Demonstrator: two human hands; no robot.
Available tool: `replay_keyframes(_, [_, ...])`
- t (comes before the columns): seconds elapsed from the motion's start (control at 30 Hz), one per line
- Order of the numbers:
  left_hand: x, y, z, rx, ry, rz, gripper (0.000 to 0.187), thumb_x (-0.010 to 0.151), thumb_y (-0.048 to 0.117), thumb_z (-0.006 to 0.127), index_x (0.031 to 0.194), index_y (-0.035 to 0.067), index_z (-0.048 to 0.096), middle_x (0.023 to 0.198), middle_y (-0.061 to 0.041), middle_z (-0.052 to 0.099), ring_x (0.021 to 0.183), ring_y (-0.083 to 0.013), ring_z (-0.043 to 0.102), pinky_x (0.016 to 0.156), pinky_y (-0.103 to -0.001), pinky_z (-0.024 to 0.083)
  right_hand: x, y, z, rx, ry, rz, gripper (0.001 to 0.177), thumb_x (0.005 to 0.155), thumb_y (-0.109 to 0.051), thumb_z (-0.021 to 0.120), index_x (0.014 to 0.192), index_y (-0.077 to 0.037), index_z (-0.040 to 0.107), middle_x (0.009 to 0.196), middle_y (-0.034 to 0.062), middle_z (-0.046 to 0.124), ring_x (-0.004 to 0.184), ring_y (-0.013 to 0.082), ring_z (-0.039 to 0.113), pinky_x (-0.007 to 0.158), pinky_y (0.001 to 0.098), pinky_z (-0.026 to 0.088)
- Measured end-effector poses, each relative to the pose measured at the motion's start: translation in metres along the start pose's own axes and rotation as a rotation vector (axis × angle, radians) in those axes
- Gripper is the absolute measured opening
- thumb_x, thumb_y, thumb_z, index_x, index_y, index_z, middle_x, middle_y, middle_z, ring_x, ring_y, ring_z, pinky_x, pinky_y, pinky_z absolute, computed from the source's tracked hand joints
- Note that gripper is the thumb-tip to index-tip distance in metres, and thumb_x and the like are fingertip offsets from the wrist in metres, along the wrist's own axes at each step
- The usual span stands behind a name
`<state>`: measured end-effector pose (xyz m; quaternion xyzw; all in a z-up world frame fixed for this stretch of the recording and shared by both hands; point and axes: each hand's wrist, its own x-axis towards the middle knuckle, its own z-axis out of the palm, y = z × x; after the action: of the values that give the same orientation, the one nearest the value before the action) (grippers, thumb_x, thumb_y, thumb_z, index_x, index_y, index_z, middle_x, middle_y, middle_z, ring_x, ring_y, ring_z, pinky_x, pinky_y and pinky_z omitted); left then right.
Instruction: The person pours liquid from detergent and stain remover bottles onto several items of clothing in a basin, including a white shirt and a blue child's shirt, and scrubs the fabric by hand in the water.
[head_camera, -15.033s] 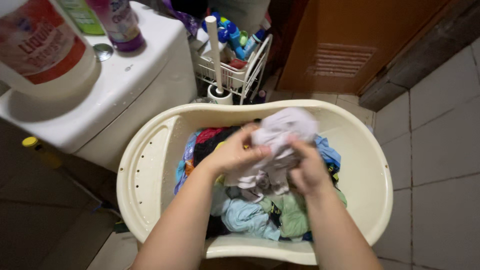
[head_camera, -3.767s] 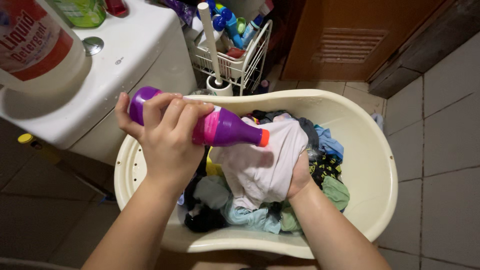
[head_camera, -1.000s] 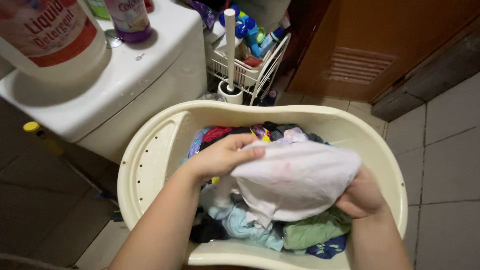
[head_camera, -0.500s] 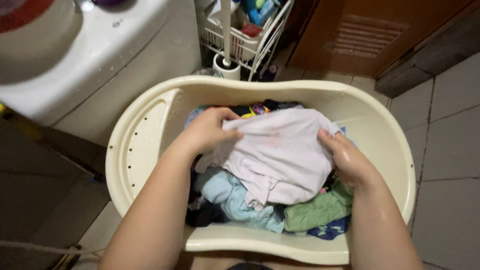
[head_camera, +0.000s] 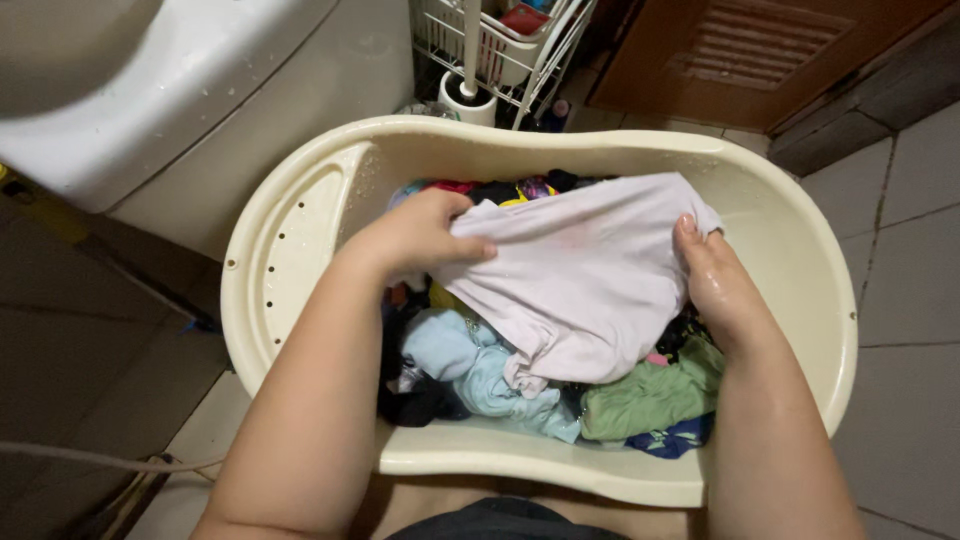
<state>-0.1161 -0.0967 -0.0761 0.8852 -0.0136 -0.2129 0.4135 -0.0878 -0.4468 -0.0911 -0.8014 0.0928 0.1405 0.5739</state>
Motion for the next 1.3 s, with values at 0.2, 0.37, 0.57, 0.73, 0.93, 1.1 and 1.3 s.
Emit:
replay_keyframes(0.2, [0.008, -0.007, 0.002, -0.811, -0.100, 0.139, 0.067, 0.094, 0.029, 0.078, 0.148, -0.003, 0.057, 0.108, -0.007, 0.060, 0.076, -0.0216, 0.044, 0.065, -0.034, 0.038, -0.002, -0.003, -0.002, -0.198, 0.058, -0.084, 0.074, 0.103, -0.055, 0.038, 0.147, 0.004, 0.045, 0.142, 0.0172, 0.058, 0.128, 0.0261, 0.054, 0.107, 0.0365, 0.040])
replay_keyframes(0.37, [0.004, 0.002, 0.009, -0.621, -0.037, 0.352, 0.084, 0.078, 0.014, 0.085, 0.147, 0.004, 0.039, 0.138, -0.006, 0.061, 0.126, -0.0142, 0.056, 0.106, -0.028, 0.042, 0.004, 0.006, -0.007, -0.212, 0.087, -0.190, 0.077, 0.104, -0.058, 0.034, 0.149, 0.005, 0.042, 0.148, 0.0181, 0.054, 0.136, 0.0263, 0.050, 0.112, 0.0358, 0.037])
replay_keyframes(0.57, [0.009, 0.011, 0.013, -0.778, 0.167, 0.415, 0.061, 0.088, 0.013, 0.077, 0.141, 0.001, 0.050, 0.129, -0.009, 0.067, 0.115, -0.0155, 0.063, 0.100, -0.030, 0.052, -0.006, 0.007, -0.004, -0.158, 0.183, -0.524, 0.071, 0.109, -0.051, 0.037, 0.154, 0.005, 0.037, 0.155, 0.0194, 0.048, 0.144, 0.0298, 0.044, 0.117, 0.0364, 0.033])
replay_keyframes(0.73, [-0.037, 0.039, -0.007, -0.874, 0.081, 0.419, 0.051, 0.091, 0.016, 0.075, 0.137, 0.004, 0.055, 0.124, -0.008, 0.067, 0.111, -0.0136, 0.064, 0.094, -0.029, 0.053, -0.062, -0.028, -0.008, 0.016, 0.136, -0.348, 0.072, 0.106, -0.051, 0.033, 0.157, 0.000, 0.030, 0.158, 0.0169, 0.045, 0.145, 0.0286, 0.042, 0.117, 0.0387, 0.032])
replay_keyframes(0.93, [-0.099, 0.079, -0.045, -0.896, -0.106, 0.461, 0.046, 0.100, 0.025, 0.063, 0.140, 0.003, 0.052, 0.126, -0.005, 0.066, 0.115, -0.0119, 0.063, 0.096, -0.030, 0.054, -0.135, -0.067, -0.055, 0.290, -0.138, -0.243, 0.076, 0.106, -0.050, 0.031, 0.159, 0.004, 0.024, 0.158, 0.0227, 0.044, 0.145, 0.0361, 0.045, 0.115, 0.0499, 0.035])
replay_keyframes(1.1, [-0.076, 0.076, -0.043, -0.797, -0.044, 0.275, 0.047, 0.101, 0.029, 0.057, 0.143, 0.009, 0.051, 0.122, -0.003, 0.067, 0.105, -0.0102, 0.062, 0.082, -0.031, 0.050, -0.108, -0.050, -0.057, 0.127, -0.112, 0.014, 0.071, 0.098, -0.047, 0.044, 0.143, 0.007, 0.038, 0.149, 0.0268, 0.052, 0.140, 0.0384, 0.050, 0.117, 0.0487, 0.039])
replay_keyframes(1.3, [0.022, 0.013, 0.013, -0.130, 0.235, 0.142, 0.034, 0.095, 0.031, 0.066, 0.118, 0.007, 0.071, 0.103, -0.009, 0.076, 0.095, -0.0214, 0.072, 0.087, -0.033, 0.055, -0.013, 0.027, -0.031, -0.014, 0.050, 0.135, 0.048, 0.091, -0.040, 0.066, 0.123, -0.003, 0.068, 0.126, 0.0166, 0.068, 0.107, 0.0281, 0.060, 0.095, 0.0466, 0.044])
